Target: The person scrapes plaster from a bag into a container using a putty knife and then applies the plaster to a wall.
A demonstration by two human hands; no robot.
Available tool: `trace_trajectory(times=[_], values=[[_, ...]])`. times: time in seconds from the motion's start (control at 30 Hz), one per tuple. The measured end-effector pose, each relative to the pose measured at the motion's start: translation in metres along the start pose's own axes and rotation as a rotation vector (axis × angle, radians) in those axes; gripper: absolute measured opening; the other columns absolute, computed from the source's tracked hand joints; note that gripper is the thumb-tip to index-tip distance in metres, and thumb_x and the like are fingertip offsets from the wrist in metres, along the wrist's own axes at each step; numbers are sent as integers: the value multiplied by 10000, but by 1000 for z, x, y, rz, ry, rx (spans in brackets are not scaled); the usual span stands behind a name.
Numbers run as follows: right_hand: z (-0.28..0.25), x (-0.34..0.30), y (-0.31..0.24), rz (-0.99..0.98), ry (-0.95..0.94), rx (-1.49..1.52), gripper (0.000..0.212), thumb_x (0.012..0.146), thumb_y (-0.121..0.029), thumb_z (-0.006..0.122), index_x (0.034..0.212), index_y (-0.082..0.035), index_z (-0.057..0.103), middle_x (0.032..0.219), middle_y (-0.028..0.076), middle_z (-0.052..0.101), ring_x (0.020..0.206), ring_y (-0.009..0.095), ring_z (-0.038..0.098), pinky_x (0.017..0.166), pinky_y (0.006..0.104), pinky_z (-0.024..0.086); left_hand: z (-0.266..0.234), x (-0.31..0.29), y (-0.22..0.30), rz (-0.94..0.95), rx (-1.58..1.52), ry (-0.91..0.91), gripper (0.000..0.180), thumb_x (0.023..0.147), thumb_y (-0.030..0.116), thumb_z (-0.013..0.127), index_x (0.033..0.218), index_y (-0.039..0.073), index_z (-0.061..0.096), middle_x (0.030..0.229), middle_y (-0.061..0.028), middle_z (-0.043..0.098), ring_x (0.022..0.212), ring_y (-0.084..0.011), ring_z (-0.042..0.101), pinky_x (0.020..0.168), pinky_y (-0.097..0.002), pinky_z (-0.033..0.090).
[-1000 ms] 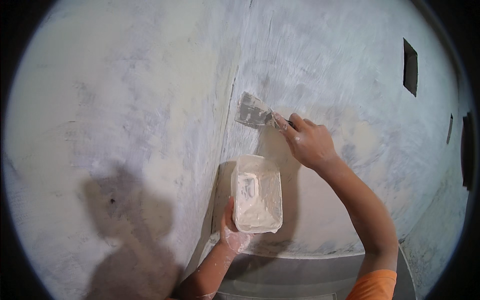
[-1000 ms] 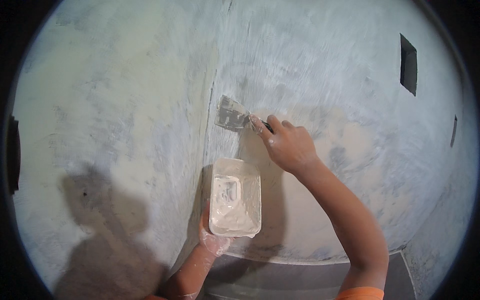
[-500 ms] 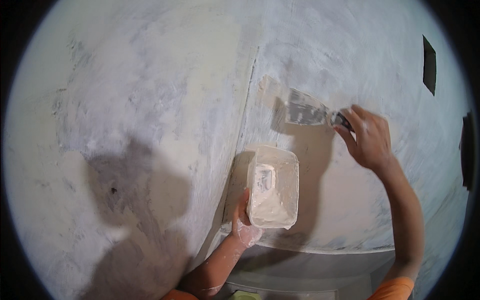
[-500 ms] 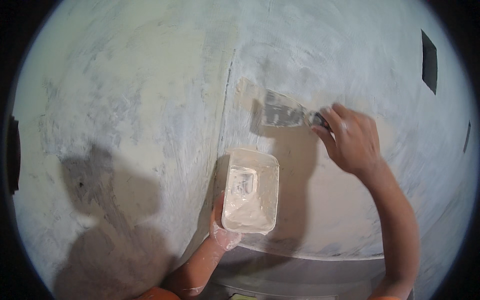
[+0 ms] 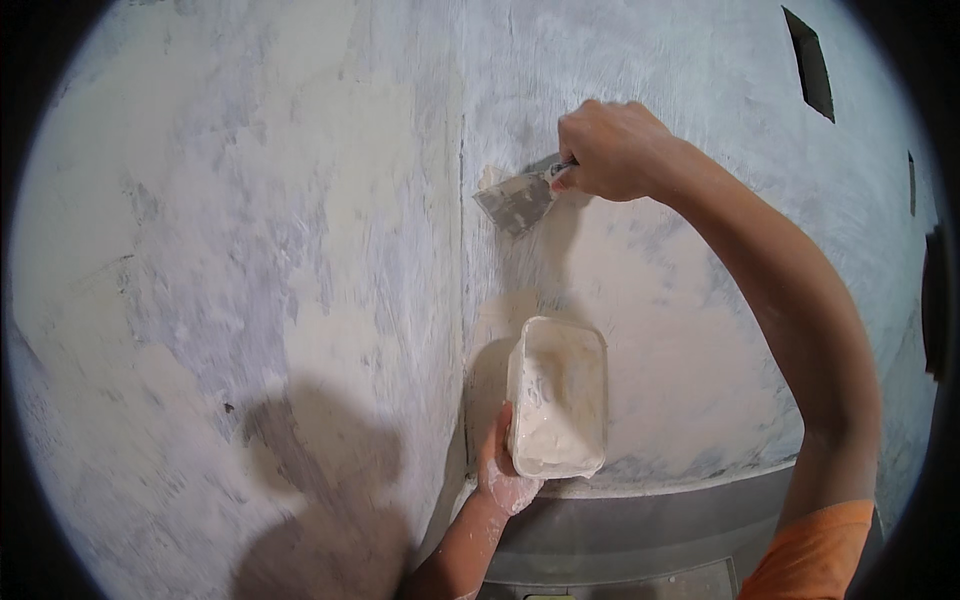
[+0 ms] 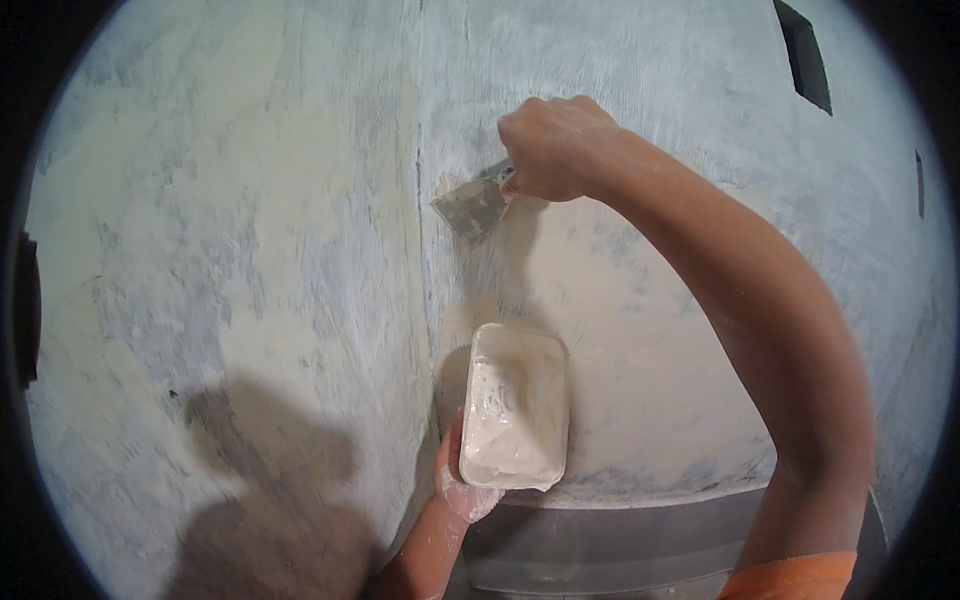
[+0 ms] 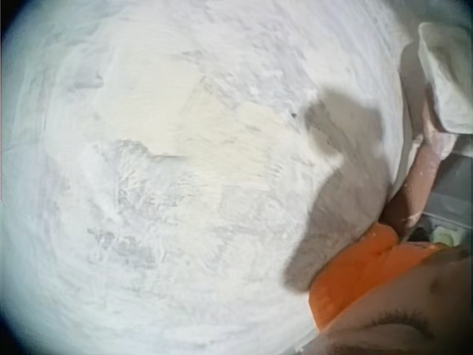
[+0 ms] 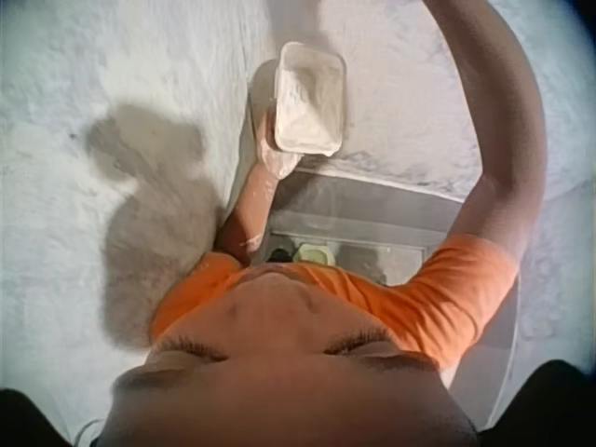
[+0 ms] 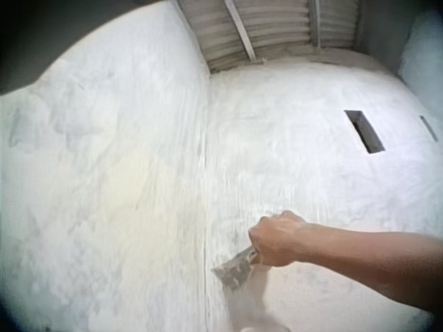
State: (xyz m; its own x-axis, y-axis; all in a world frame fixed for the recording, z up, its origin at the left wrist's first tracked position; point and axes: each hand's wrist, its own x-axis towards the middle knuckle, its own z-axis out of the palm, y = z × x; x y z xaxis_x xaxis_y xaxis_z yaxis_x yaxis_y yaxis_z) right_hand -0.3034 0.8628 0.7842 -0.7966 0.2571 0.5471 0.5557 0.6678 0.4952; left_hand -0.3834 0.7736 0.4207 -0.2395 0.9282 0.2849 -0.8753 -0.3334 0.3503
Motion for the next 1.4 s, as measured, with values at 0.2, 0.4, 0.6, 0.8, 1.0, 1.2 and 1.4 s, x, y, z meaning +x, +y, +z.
trace_trajectory(times=[0.2, 0.4, 0.6, 0.8, 1.0, 1.2, 1.4], values=[[11, -5, 39, 142, 66, 38, 428, 807, -438, 805, 927, -33, 732, 977, 163, 709, 907, 341, 681, 785, 436, 542, 2, 2, 2, -20, 5, -5, 604, 1030, 488, 506, 1478, 84, 491, 1451, -99, 563, 1333, -288, 540, 1141, -496, 409], [-38, -29, 70, 190, 268, -41, 433, 779, -411, 818, 843, 9, 733, 848, 169, 723, 796, 336, 708, 731, 446, 547, -4, 5, 0, -31, 6, -67, 586, 1032, 477, 510, 1466, 83, 506, 1438, -90, 578, 1331, -275, 544, 1145, -483, 407], [-11, -16, -5, 152, 131, 166, 478, 898, -449, 739, 815, 22, 722, 799, 183, 702, 741, 327, 677, 706, 443, 537, 4, -3, -1, -3, 78, 79, 605, 1025, 505, 505, 1471, 95, 501, 1458, -97, 561, 1336, -296, 539, 1148, -497, 403], [32, -55, 23, 367, 137, 286, 453, 901, -420, 746, 770, 13, 724, 690, 159, 672, 615, 292, 639, 607, 422, 500, 1, -2, 2, 72, 23, -51, 636, 1017, 522, 512, 1491, 99, 481, 1465, -113, 551, 1344, -311, 530, 1142, -514, 407], [14, -100, 10, 417, 208, 55, 441, 893, -427, 746, 740, -14, 727, 668, 161, 682, 605, 323, 658, 616, 442, 516, -26, 10, -10, 105, -3, -54, 662, 999, 532, 540, 1500, 105, 470, 1467, -100, 549, 1351, -308, 518, 1154, -516, 382], [55, -91, -47, 190, -21, 158, 409, 880, -418, 750, 786, -20, 730, 698, 161, 687, 693, 355, 689, 641, 442, 529, -50, 15, -20, 35, -39, -19, 679, 951, 565, 591, 1466, 131, 504, 1427, -83, 571, 1345, -295, 515, 1148, -530, 384], [64, -84, -76, 74, -247, 20, 385, 903, -414, 694, 846, -37, 745, 779, 185, 706, 786, 378, 707, 697, 474, 549, -76, 23, -28, -184, -256, -94, 606, 972, 519, 587, 1443, 141, 532, 1396, -61, 594, 1300, -274, 556, 1124, -499, 420]])
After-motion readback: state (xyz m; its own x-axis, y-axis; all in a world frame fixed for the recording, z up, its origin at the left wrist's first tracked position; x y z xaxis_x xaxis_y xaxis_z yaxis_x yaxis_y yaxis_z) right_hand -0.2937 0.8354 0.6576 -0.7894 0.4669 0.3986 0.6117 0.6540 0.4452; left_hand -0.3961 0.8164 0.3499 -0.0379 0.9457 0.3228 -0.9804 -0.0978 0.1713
